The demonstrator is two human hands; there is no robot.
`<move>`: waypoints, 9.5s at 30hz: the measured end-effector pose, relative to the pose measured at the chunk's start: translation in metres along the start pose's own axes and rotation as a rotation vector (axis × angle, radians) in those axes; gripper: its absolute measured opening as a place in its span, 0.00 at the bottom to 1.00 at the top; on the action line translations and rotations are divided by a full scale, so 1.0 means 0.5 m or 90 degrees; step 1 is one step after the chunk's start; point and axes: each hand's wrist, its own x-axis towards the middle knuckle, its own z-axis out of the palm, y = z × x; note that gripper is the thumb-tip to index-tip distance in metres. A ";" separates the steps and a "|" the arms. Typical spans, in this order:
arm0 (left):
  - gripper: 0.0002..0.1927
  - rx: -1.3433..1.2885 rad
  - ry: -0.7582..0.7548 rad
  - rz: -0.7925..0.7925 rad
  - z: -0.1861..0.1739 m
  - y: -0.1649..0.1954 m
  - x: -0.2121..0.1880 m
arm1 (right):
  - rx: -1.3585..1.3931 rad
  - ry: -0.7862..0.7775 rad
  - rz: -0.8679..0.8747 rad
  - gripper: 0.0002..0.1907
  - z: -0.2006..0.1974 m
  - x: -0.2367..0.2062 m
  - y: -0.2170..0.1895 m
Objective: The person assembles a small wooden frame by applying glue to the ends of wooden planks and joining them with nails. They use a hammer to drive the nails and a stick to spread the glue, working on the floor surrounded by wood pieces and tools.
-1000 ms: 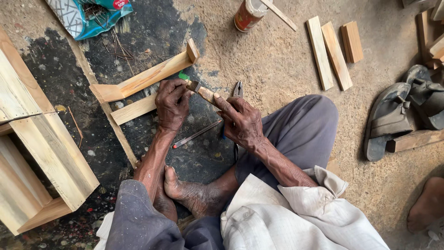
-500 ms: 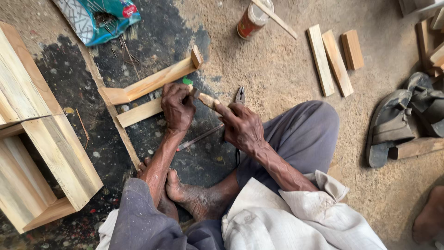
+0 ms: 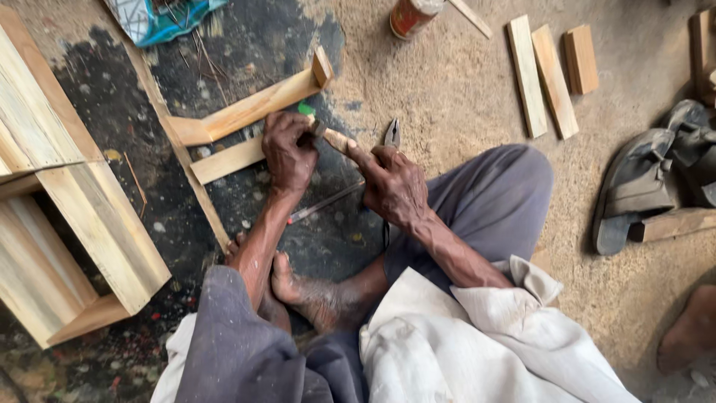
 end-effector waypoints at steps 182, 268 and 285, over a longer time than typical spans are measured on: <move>0.16 0.071 0.264 -0.017 -0.306 -0.153 -0.172 | 0.098 0.016 -0.179 0.28 0.149 0.099 -0.300; 0.07 0.155 0.271 -0.007 -0.313 -0.103 -0.157 | 0.048 0.025 -0.193 0.27 0.102 0.111 -0.320; 0.09 0.142 0.244 -0.011 -0.299 -0.054 -0.167 | 0.356 -0.248 0.242 0.27 -0.015 0.048 -0.189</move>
